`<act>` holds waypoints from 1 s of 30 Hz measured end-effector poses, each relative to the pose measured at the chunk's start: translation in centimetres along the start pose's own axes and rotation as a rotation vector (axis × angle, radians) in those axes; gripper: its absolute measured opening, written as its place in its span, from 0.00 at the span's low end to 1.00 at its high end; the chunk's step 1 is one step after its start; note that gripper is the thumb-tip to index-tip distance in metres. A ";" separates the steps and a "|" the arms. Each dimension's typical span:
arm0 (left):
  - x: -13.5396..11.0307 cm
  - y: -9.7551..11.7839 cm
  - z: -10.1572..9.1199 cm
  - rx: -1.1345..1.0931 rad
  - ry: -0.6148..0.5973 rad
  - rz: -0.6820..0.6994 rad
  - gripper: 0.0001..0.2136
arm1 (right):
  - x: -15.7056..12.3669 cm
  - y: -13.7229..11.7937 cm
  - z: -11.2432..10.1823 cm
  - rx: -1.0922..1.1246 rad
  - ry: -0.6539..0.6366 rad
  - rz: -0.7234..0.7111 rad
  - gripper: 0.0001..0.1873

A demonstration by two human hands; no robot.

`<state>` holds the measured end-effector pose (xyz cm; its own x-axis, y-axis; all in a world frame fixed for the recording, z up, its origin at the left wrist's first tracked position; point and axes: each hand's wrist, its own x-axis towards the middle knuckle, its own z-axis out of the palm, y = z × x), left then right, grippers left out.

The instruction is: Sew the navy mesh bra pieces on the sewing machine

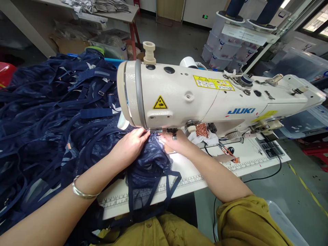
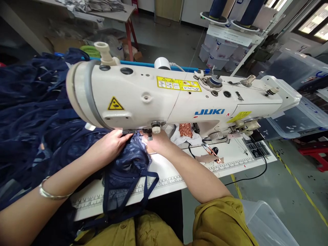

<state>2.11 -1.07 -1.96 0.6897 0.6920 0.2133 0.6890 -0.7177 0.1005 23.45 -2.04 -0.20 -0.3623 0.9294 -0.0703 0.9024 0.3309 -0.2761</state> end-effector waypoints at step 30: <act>0.0 0.3 -0.2 -0.025 -0.037 -0.061 0.18 | -0.6 -0.3 -0.1 -0.089 -0.001 -0.059 0.20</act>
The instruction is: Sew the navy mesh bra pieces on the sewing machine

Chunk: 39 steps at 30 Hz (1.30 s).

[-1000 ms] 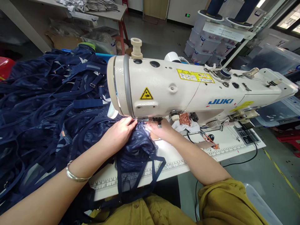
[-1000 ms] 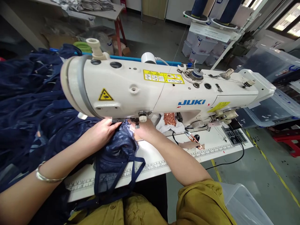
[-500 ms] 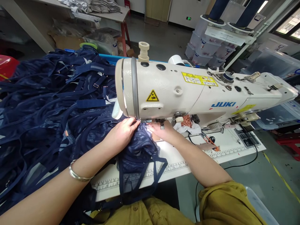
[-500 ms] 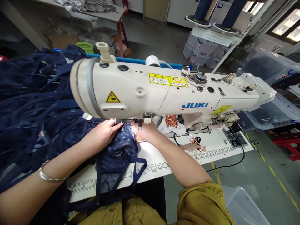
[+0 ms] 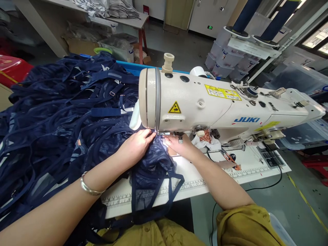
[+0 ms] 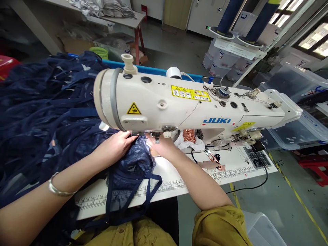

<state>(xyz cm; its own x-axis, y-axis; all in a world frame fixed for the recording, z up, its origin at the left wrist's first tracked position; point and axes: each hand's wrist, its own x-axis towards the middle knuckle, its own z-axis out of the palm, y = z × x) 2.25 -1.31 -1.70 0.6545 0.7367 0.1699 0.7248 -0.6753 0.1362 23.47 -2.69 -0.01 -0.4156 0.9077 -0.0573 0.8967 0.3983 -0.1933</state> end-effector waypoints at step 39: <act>0.8 -0.6 -0.9 0.126 -0.030 0.074 0.17 | 1.1 0.0 1.9 0.002 0.186 0.040 0.17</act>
<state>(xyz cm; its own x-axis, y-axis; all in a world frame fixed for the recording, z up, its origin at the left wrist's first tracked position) 2.13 -0.31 -0.80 0.7119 0.6871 0.1453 0.6944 -0.7196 0.0007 22.68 -1.97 -1.96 -0.3442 0.9316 0.1172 0.9115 0.3615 -0.1964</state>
